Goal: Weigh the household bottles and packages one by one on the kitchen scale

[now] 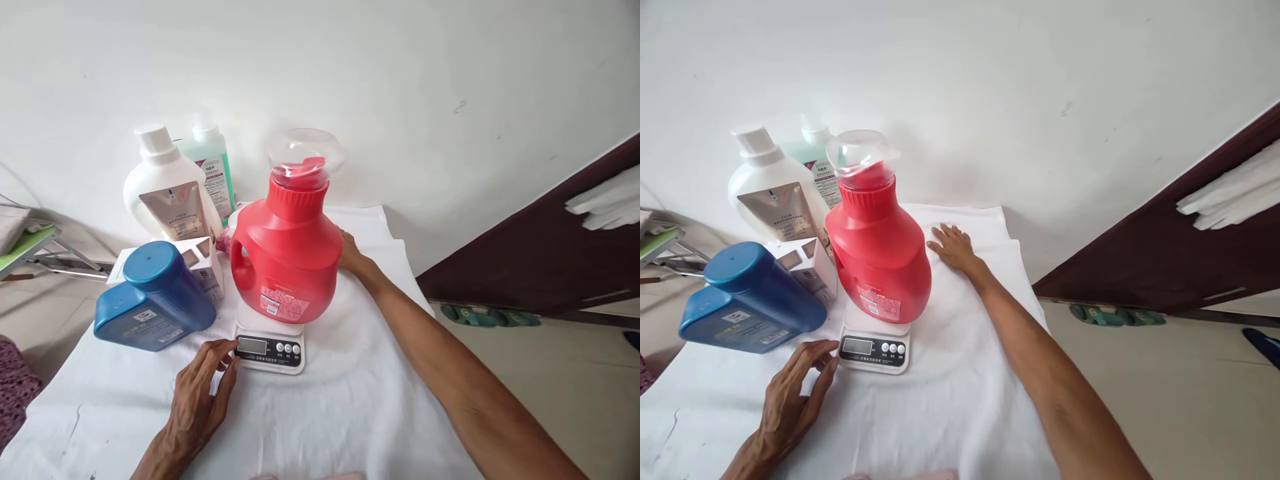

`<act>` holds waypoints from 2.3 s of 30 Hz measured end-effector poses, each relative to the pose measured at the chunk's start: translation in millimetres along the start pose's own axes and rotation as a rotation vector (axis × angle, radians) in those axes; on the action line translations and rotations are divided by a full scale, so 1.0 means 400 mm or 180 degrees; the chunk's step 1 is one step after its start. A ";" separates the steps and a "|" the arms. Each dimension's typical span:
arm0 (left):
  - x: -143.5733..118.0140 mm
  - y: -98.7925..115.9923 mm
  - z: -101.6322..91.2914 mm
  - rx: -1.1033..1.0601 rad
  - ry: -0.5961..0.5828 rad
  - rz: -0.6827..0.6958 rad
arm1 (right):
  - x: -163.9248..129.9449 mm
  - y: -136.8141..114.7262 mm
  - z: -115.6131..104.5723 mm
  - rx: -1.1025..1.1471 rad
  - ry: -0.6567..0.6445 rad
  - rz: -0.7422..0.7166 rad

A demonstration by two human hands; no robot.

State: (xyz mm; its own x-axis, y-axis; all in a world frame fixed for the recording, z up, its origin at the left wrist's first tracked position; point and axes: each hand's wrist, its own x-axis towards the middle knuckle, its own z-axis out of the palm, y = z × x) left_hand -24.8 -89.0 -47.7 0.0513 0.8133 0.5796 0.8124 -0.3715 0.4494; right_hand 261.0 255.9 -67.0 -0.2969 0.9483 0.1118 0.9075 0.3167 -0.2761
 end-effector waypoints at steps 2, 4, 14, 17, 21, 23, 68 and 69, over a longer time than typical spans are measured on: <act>0.001 -0.002 0.002 -0.0065 -0.0008 0.0037 | 0.017 -0.040 0.026 -0.0025 -0.0200 0.0130; 0.003 -0.007 0.004 -0.0120 -0.0027 0.0057 | 0.055 -0.065 0.023 -0.0024 -0.0330 0.0315; 0.010 -0.027 -0.004 -0.0208 -0.0043 -0.0028 | 0.063 -0.082 -0.113 0.0182 0.0136 0.0806; 0.011 -0.022 -0.013 -0.0201 -0.0027 -0.0036 | -0.075 -0.082 -0.122 0.0508 0.0330 0.0613; 0.007 -0.027 -0.015 -0.0117 -0.0096 -0.0124 | -0.298 -0.097 -0.096 0.1676 0.0764 0.0644; 0.002 -0.033 -0.013 -0.0086 -0.0146 -0.0239 | -0.384 -0.115 -0.071 0.2147 0.0814 0.0681; 0.378 0.127 0.074 -0.2536 0.0569 -0.1454 | -0.461 -0.255 0.017 0.2897 0.1020 0.0944; 0.374 0.149 0.064 -0.2513 0.0557 -0.1445 | -0.461 -0.252 0.022 0.2857 0.1024 0.0950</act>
State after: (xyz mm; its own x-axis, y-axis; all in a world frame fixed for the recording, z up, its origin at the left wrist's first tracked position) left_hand 46.3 21.9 48.5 -0.3157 0.9001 0.3002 0.0987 -0.2835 0.9539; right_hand 221.7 49.4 -68.3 0.1217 0.9831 0.1367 0.3317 0.0895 -0.9391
